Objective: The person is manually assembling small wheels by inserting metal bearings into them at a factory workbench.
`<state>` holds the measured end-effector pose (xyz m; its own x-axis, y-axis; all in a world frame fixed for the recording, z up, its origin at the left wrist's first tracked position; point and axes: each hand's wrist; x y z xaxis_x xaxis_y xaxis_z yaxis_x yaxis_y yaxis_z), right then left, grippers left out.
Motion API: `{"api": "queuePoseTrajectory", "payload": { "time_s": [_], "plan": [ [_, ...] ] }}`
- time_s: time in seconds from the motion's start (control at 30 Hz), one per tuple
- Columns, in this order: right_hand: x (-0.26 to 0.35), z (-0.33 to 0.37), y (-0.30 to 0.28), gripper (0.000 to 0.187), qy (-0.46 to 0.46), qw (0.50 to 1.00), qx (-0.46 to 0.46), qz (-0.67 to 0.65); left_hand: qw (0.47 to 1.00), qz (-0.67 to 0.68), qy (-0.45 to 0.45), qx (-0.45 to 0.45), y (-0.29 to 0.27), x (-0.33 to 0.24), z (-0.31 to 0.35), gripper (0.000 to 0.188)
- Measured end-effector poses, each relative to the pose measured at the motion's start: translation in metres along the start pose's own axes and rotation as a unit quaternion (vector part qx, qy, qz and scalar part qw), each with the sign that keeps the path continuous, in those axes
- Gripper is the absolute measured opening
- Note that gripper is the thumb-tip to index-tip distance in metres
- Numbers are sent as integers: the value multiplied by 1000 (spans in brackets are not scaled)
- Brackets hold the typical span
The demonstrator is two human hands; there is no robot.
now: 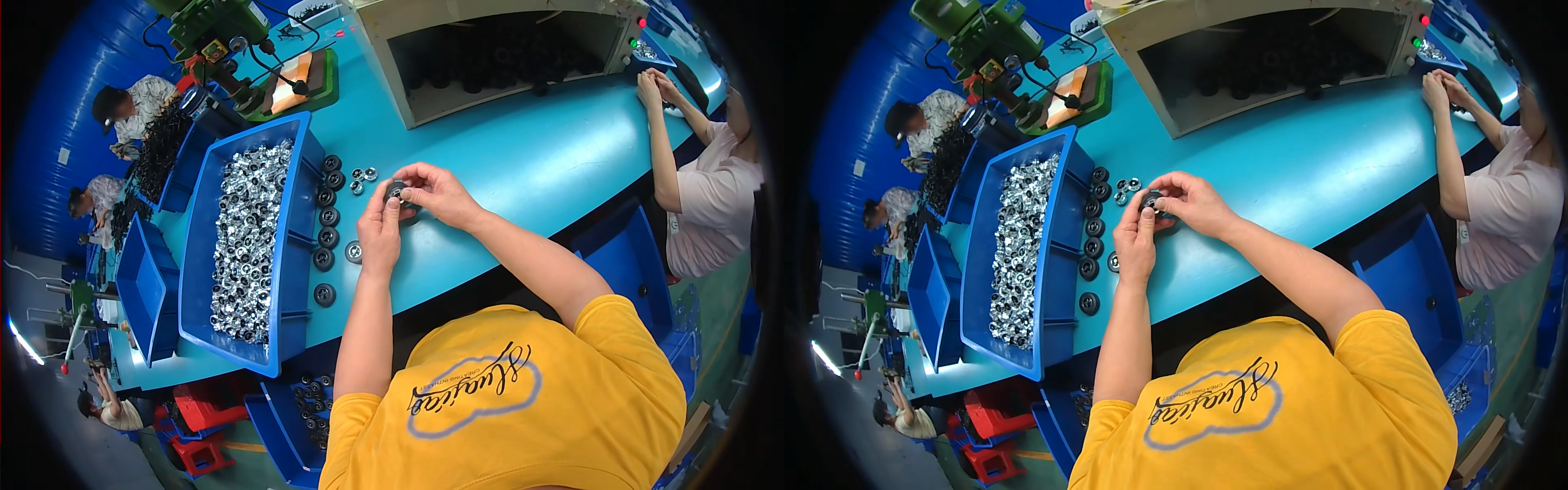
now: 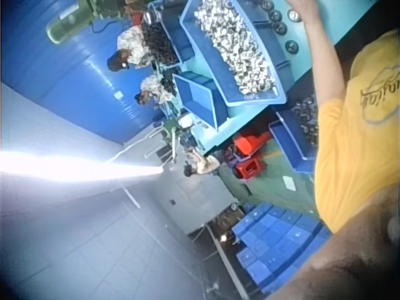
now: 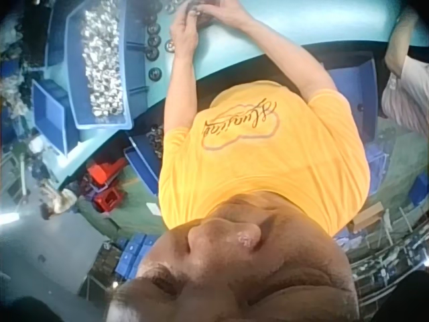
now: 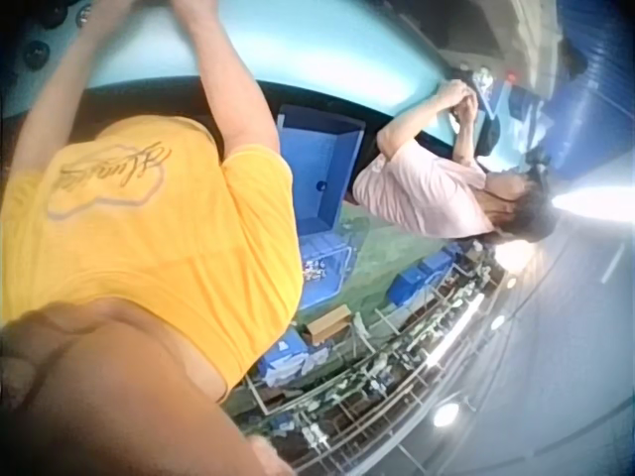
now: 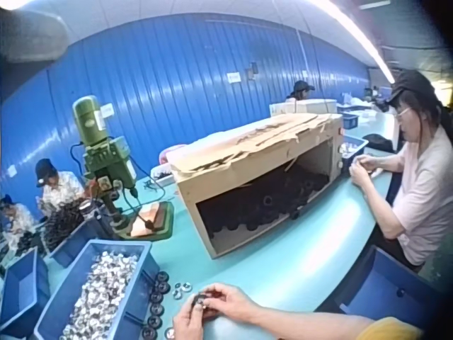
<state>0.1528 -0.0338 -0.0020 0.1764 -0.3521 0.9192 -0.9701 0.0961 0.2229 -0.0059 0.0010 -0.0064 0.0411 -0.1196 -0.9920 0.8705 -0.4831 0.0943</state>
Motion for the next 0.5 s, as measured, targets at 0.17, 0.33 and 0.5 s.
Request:
{"api": "queuePoseTrajectory", "payload": {
  "time_s": [0.17,0.33,0.5],
  "plan": [
    [4,1,3,22,15,999,5,36,1000,-8,15,-5,-2,9,-3,35],
    [-12,1,-2,21,10,998,-40,50,993,-110,45,-17,7,1,5,38],
    [-4,6,4,20,-22,988,-54,146,959,-253,96,-80,16,-12,11,41]
  ]
}}
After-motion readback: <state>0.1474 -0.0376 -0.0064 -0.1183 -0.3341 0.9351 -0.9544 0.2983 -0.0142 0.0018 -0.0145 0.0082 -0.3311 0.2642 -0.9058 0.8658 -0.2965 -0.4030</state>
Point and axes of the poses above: each hand's wrist, its own z-axis away from the middle knuckle, its own y-axis out of the palm, x = y × z, and after that the axes turned 14 degrees about -y, right-handed
